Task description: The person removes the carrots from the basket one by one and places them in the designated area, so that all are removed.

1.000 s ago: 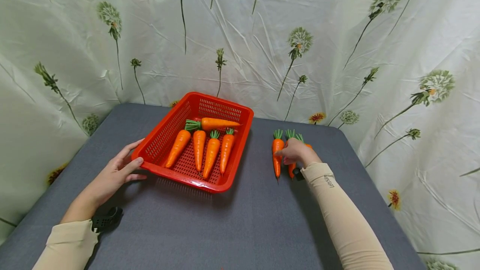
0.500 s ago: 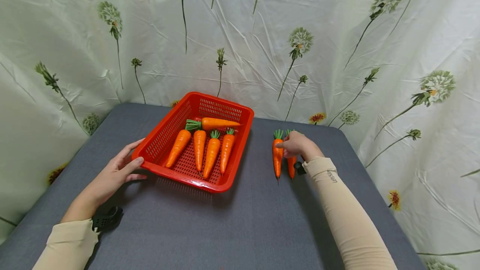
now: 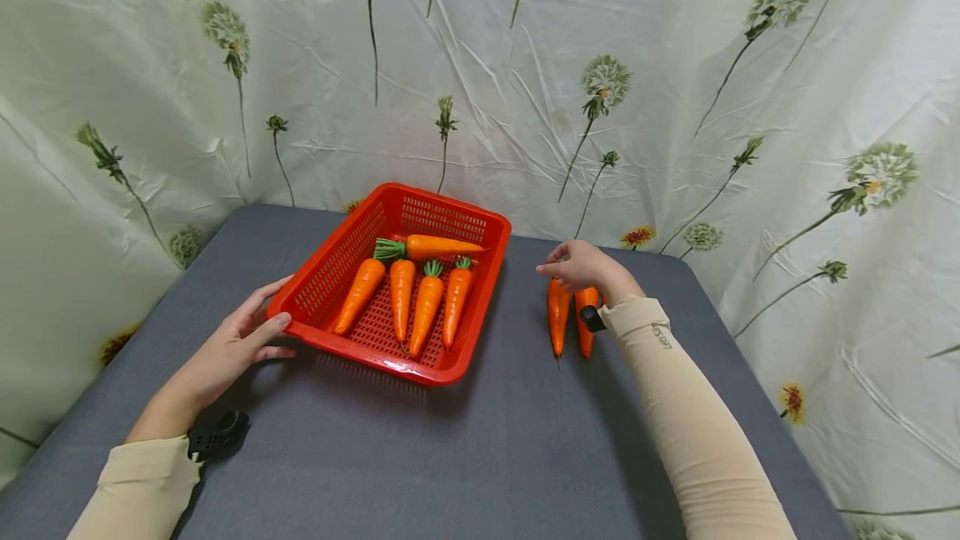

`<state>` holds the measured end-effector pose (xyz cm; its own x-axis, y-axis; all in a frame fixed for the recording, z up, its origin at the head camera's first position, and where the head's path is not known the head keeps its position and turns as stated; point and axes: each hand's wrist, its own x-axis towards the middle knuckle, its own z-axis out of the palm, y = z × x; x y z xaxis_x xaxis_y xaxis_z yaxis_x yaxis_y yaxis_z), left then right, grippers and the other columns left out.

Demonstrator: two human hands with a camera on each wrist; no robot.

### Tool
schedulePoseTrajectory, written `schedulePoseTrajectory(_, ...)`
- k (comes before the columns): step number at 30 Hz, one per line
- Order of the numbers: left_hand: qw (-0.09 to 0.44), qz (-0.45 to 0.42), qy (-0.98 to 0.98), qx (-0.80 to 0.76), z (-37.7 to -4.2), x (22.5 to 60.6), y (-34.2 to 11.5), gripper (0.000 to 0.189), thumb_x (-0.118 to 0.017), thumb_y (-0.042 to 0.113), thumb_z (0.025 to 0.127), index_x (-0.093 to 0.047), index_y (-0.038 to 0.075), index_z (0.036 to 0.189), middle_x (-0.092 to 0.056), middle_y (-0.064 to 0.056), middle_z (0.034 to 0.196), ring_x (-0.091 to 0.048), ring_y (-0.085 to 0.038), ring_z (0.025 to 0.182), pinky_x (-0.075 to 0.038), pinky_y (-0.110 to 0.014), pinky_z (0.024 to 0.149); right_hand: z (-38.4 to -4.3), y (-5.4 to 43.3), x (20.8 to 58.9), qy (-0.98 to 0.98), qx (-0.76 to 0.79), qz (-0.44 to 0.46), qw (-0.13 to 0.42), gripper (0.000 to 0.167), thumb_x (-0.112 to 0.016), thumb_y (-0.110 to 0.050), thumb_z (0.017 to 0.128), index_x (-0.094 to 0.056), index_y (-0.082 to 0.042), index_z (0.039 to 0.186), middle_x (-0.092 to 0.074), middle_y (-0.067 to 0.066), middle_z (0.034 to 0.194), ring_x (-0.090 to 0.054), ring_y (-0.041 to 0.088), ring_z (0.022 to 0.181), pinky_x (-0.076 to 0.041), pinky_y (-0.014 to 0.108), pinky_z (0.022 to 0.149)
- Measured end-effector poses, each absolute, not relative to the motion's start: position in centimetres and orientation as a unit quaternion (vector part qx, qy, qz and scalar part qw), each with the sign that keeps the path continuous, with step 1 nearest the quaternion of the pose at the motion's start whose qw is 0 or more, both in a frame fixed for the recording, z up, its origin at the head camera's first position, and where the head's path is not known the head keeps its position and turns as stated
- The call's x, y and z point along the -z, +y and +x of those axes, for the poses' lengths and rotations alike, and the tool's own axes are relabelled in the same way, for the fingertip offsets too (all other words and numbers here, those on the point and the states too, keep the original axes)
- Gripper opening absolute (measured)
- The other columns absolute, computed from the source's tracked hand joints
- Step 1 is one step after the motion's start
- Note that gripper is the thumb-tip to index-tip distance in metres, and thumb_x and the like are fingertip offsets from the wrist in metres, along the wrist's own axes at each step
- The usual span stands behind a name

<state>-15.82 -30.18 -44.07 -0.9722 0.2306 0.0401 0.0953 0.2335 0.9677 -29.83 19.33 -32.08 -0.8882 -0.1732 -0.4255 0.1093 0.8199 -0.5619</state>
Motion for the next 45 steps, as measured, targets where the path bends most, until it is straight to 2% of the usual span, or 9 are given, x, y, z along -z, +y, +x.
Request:
schedulePoseTrajectory(7, 0.055, 0.102, 0.781, -0.614, -15.8, 44.1, -30.2, 0.067, -0.052, 0.025, 0.115, -0.018, 0.024, 0.173, -0.031, -0.034, 0.166, -0.063, 0.009, 0.112, -0.065, -0.03, 0.084, -30.7, 17.2, 31.4, 0.921, 0.317, -0.068, 0.217, 0.051, -0.066, -0.03, 0.109, -0.053, 0.0, 0.148, -0.063, 0.022, 0.137, -0.063, 0.034, 0.119, -0.053, 0.052, 0.112)
schedulePoseTrajectory(12, 0.059, 0.101, 0.778, -0.617, -15.9, 44.1, -30.3, 0.069, -0.053, 0.023, 0.115, -0.017, 0.022, 0.173, -0.03, -0.035, 0.167, -0.063, 0.008, 0.112, -0.065, -0.029, 0.084, -31.3, 15.8, 30.8, 0.915, 0.333, -0.095, 0.206, 0.052, -0.069, -0.03, 0.106, -0.054, -0.002, 0.148, -0.063, 0.024, 0.144, -0.063, 0.037, 0.127, -0.053, 0.053, 0.114)
schedulePoseTrajectory(21, 0.057, 0.101, 0.776, -0.621, -15.9, 44.1, -30.3, 0.067, -0.053, 0.023, 0.114, -0.019, 0.023, 0.173, -0.032, -0.034, 0.165, -0.065, 0.005, 0.111, -0.065, -0.029, 0.085, -32.5, 13.5, 30.4, 0.903, 0.349, -0.166, 0.185, 0.053, -0.075, -0.024, 0.101, -0.059, -0.001, 0.146, -0.068, 0.019, 0.125, -0.068, 0.025, 0.104, -0.058, 0.046, 0.107)
schedulePoseTrajectory(25, 0.056, 0.102, 0.774, -0.623, -15.9, 44.1, -30.3, 0.068, -0.053, 0.022, 0.114, -0.019, 0.022, 0.173, -0.033, -0.035, 0.164, -0.066, 0.004, 0.111, -0.065, -0.029, 0.084, -33.0, 12.5, 30.4, 0.896, 0.354, -0.185, 0.194, 0.053, -0.075, -0.022, 0.102, -0.058, 0.0, 0.147, -0.068, 0.018, 0.124, -0.068, 0.027, 0.104, -0.056, 0.05, 0.11)
schedulePoseTrajectory(28, 0.056, 0.103, 0.773, -0.623, -15.9, 44.1, -30.3, 0.068, -0.053, 0.022, 0.115, -0.019, 0.022, 0.173, -0.035, -0.035, 0.163, -0.066, 0.003, 0.111, -0.065, -0.029, 0.084, -33.4, 11.8, 30.5, 0.893, 0.355, -0.196, 0.196, 0.052, -0.074, -0.019, 0.102, -0.059, 0.0, 0.148, -0.069, 0.018, 0.124, -0.067, 0.032, 0.105, -0.058, 0.045, 0.104)
schedulePoseTrajectory(31, 0.057, 0.107, 0.771, -0.626, -15.9, 44.0, -30.3, 0.067, -0.052, 0.021, 0.115, -0.019, 0.021, 0.173, -0.036, -0.035, 0.162, -0.067, 0.002, 0.111, -0.065, -0.03, 0.084, -33.8, 11.1, 30.6, 0.891, 0.351, -0.209, 0.199, 0.051, -0.074, -0.017, 0.102, -0.06, -0.001, 0.148, -0.073, 0.015, 0.121, -0.066, 0.032, 0.103, -0.058, 0.037, 0.093)
schedulePoseTrajectory(37, 0.059, 0.107, 0.77, -0.626, -16.0, 43.9, -30.2, 0.066, -0.052, 0.021, 0.115, -0.02, 0.021, 0.172, -0.036, -0.036, 0.161, -0.067, 0.001, 0.11, -0.065, -0.03, 0.084, -34.3, 9.9, 30.8, 0.884, 0.352, -0.217, 0.217, 0.048, -0.071, -0.016, 0.103, -0.061, -0.003, 0.148, -0.073, 0.01, 0.114, -0.062, 0.03, 0.099, -0.054, 0.033, 0.084)
schedulePoseTrajectory(41, 0.059, 0.104, 0.772, -0.624, -16.0, 43.9, -30.2, 0.067, -0.053, 0.021, 0.114, -0.019, 0.02, 0.172, -0.036, -0.036, 0.162, -0.067, 0.001, 0.11, -0.065, -0.03, 0.084, -34.7, 9.1, 31.1, 0.879, 0.361, -0.214, 0.228, 0.047, -0.072, -0.014, 0.103, -0.061, -0.002, 0.148, -0.07, 0.013, 0.122, -0.06, 0.025, 0.1, -0.055, 0.035, 0.092)
schedulePoseTrajectory(45, 0.058, 0.101, 0.772, -0.625, -16.0, 43.9, -30.3, 0.068, -0.054, 0.022, 0.114, -0.02, 0.021, 0.172, -0.036, -0.035, 0.162, -0.067, 0.001, 0.11, -0.065, -0.03, 0.084, -35.0, 8.3, 31.5, 0.874, 0.37, -0.213, 0.233, 0.046, -0.071, -0.012, 0.103, -0.061, -0.001, 0.147, -0.069, 0.018, 0.133, -0.061, 0.025, 0.106, -0.055, 0.045, 0.104)
